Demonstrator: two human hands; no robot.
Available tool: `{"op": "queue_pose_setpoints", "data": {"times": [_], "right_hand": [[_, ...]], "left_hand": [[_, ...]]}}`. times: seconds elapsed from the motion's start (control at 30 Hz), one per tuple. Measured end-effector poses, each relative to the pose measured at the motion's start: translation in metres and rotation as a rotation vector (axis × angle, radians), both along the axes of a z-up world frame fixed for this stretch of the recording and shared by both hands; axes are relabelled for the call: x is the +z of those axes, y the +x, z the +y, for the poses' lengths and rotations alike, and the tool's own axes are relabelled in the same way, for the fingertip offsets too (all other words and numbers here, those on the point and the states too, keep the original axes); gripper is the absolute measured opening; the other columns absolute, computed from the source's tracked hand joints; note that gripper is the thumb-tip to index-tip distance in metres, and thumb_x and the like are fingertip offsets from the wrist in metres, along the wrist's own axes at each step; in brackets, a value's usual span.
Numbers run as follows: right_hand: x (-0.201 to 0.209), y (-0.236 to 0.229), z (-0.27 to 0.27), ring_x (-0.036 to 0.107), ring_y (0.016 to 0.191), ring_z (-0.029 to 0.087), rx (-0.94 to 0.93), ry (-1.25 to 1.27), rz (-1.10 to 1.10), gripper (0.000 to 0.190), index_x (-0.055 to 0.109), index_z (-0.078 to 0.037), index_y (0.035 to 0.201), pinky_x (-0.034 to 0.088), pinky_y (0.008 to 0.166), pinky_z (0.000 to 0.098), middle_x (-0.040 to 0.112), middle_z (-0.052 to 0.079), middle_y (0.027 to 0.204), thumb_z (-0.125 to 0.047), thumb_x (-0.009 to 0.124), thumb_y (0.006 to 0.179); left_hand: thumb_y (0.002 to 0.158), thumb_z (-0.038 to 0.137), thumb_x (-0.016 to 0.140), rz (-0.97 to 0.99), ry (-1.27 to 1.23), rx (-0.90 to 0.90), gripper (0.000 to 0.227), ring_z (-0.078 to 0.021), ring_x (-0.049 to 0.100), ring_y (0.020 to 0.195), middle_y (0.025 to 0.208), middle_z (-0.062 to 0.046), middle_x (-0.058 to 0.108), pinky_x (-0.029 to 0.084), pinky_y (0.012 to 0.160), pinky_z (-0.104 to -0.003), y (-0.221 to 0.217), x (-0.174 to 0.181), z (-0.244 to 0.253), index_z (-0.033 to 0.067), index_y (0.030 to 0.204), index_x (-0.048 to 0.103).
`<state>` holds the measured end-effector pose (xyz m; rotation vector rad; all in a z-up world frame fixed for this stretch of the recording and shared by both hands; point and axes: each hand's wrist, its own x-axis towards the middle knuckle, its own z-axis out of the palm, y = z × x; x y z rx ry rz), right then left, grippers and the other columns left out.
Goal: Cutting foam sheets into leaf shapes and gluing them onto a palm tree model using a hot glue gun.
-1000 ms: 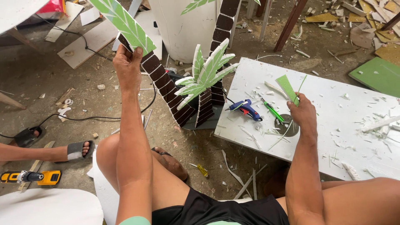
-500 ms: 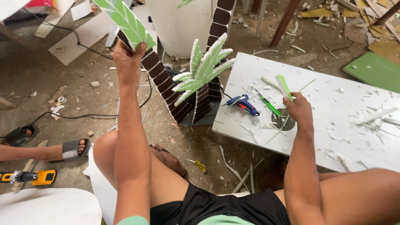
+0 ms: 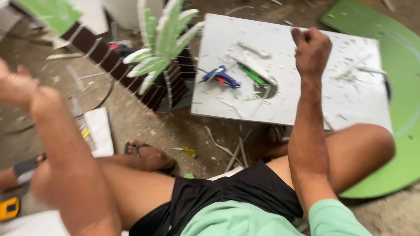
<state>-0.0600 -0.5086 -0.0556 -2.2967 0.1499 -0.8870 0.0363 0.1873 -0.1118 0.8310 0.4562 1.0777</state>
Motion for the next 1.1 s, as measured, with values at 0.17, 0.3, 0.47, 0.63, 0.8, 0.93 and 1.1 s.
{"op": "queue_pose_setpoints", "data": {"times": [0.17,0.3,0.47,0.63,0.8,0.93,1.1], "right_hand": [[0.035,0.001,-0.052,0.057,0.065,0.018,0.038,-0.215,-0.046,0.030,0.059,-0.003,0.087,0.047,0.059,0.0327,0.062,0.007,0.078,-0.022,0.079,0.099],[0.055,-0.035,-0.106,0.054,0.057,0.015,-0.122,-0.335,0.204,0.030,0.065,-0.006,0.080,0.048,0.056,0.0330,0.061,0.003,0.070,-0.028,0.079,0.096],[0.038,-0.131,-0.206,0.062,0.097,0.028,-0.299,-0.239,0.326,0.037,0.058,-0.001,0.126,0.051,0.080,0.0400,0.064,0.015,0.116,-0.009,0.066,0.090],[-0.137,-0.291,-0.312,0.059,0.110,0.036,-0.771,-0.001,0.374,0.053,0.056,-0.002,0.134,0.048,0.089,0.0444,0.060,0.022,0.124,-0.032,0.069,0.092],[-0.206,-0.391,-0.183,0.057,0.122,0.037,-1.307,1.086,0.712,0.058,0.050,0.002,0.132,0.046,0.107,0.0462,0.054,0.023,0.135,-0.044,0.061,0.098],[-0.379,-0.466,-0.198,0.058,0.109,0.041,-1.458,1.123,0.594,0.075,0.045,0.008,0.133,0.055,0.084,0.0483,0.044,0.026,0.134,-0.044,0.076,0.089],[-0.442,-0.483,-0.231,0.050,0.129,0.049,-1.098,1.516,0.144,0.090,0.036,0.004,0.138,0.045,0.087,0.0705,0.047,0.031,0.136,-0.053,0.086,0.088]], "left_hand": [[0.100,0.026,0.059,0.385,0.222,-0.363,0.010,-0.0085,0.053,0.076,0.093,0.003,0.059,0.045,0.069,-0.029,-0.075,-0.001,-0.138,0.0157,0.102,0.058],[0.103,-0.021,0.054,0.464,0.950,-0.622,0.029,-0.0196,0.043,0.098,0.115,-0.016,0.042,0.043,0.087,-0.032,-0.129,-0.015,-0.224,-0.0030,0.116,0.035],[0.108,-0.009,0.059,0.440,1.209,-0.827,0.008,-0.0307,0.053,0.101,0.120,-0.025,0.052,0.050,0.084,-0.039,-0.162,-0.017,-0.271,-0.0146,0.110,0.053],[0.106,-0.004,0.060,0.343,1.413,-0.820,0.029,-0.0360,0.039,0.125,0.130,-0.024,0.038,0.036,0.110,-0.047,-0.162,-0.002,-0.297,-0.0084,0.080,0.048],[0.095,-0.019,0.058,0.282,1.321,-1.017,0.032,-0.0425,0.046,0.121,0.134,-0.033,0.038,0.051,0.099,-0.053,-0.161,0.007,-0.328,-0.0194,0.124,0.044],[0.094,-0.015,0.061,0.233,1.471,-1.042,0.034,-0.0380,0.055,0.106,0.129,-0.031,0.051,0.054,0.089,-0.045,-0.165,-0.025,-0.341,-0.0171,0.128,0.053],[0.095,0.009,0.068,0.339,1.628,-1.161,0.008,-0.0334,0.069,0.099,0.098,-0.015,0.072,0.058,0.080,-0.039,-0.168,-0.056,-0.352,0.0056,0.101,0.073]]}}
